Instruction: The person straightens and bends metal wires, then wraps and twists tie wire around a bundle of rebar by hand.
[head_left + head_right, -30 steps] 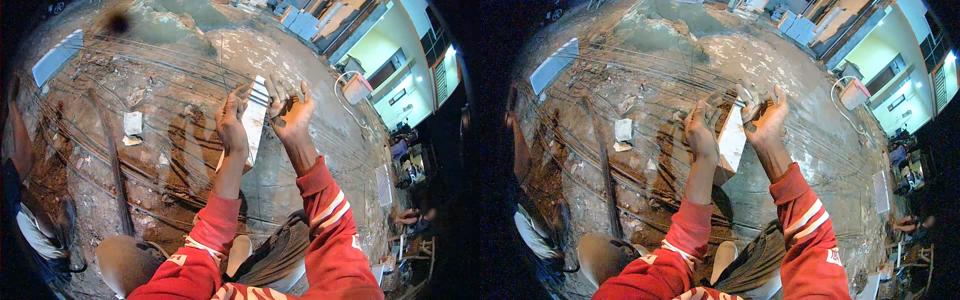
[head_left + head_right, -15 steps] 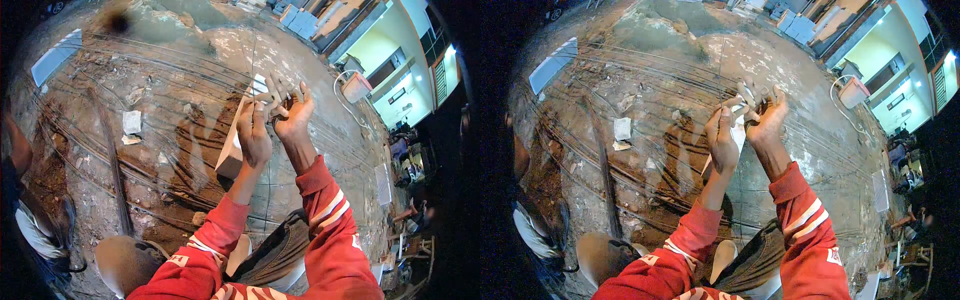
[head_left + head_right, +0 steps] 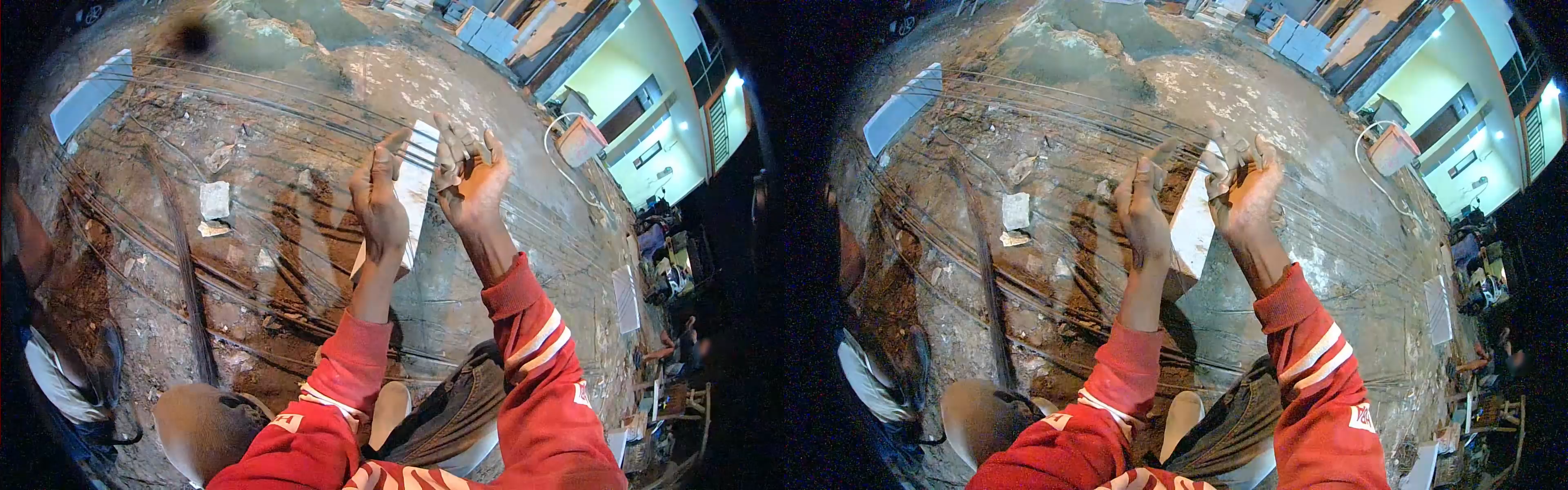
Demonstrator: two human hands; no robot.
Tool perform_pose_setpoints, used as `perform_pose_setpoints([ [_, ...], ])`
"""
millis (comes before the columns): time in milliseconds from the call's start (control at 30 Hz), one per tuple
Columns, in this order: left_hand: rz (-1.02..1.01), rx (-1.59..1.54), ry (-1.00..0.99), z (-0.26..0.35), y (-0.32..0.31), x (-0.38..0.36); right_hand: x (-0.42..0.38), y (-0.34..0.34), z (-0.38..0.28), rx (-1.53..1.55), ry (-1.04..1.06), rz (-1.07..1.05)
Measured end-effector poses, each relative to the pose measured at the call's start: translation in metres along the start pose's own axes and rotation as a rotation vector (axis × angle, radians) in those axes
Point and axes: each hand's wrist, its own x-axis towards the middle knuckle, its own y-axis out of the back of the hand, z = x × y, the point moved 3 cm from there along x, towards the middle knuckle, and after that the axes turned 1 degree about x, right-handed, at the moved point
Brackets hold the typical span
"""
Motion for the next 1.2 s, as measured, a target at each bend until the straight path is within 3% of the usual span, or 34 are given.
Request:
perform_pose_setpoints([
  [67,-0.112,0.041,0.035,-0.004,-0.005,-0.003,-0.002,-0.003,0.004,-0.065,0.013,0.055],
  [367,-0.184,-0.008,0.044,-0.017,-0.022,-0.017,-0.005,-0.001,-0.006,-0.073,0.077,0.044],
  [433,-0.12,-0.022,0.007,-0.015,-0.019,-0.014,-0.008,-0.009,-0.008,-0.065,0.091,0.007],
  [500,-0.047,-0.229,0.1,-0.028,-0.011,-0.006,-0.01,-0.014,-0.01,-0.047,0.103,-0.029],
  [567,-0.056,-0.113,0.149,-0.033,0.003,0.001,-0.01,-0.015,-0.009,-0.009,0.077,-0.027],
  [633,0.002,-0.304,0.14,-0.034,0.009,0.006,0.001,0.005,0.0,-0.008,0.041,-0.024],
  [800,0.224,-0.311,0.369,-0.039,0.021,0.007,0.005,0.011,0.011,0.028,-0.056,0.05],
  [900,0.119,-0.306,0.304,-0.042,0.026,0.011,0.001,-0.005,0.002,0.029,-0.033,-0.068],
  [1200,0.213,-0.405,0.342,-0.043,0.028,0.012,0.007,0.011,0.013,0.008,-0.075,-0.062],
])
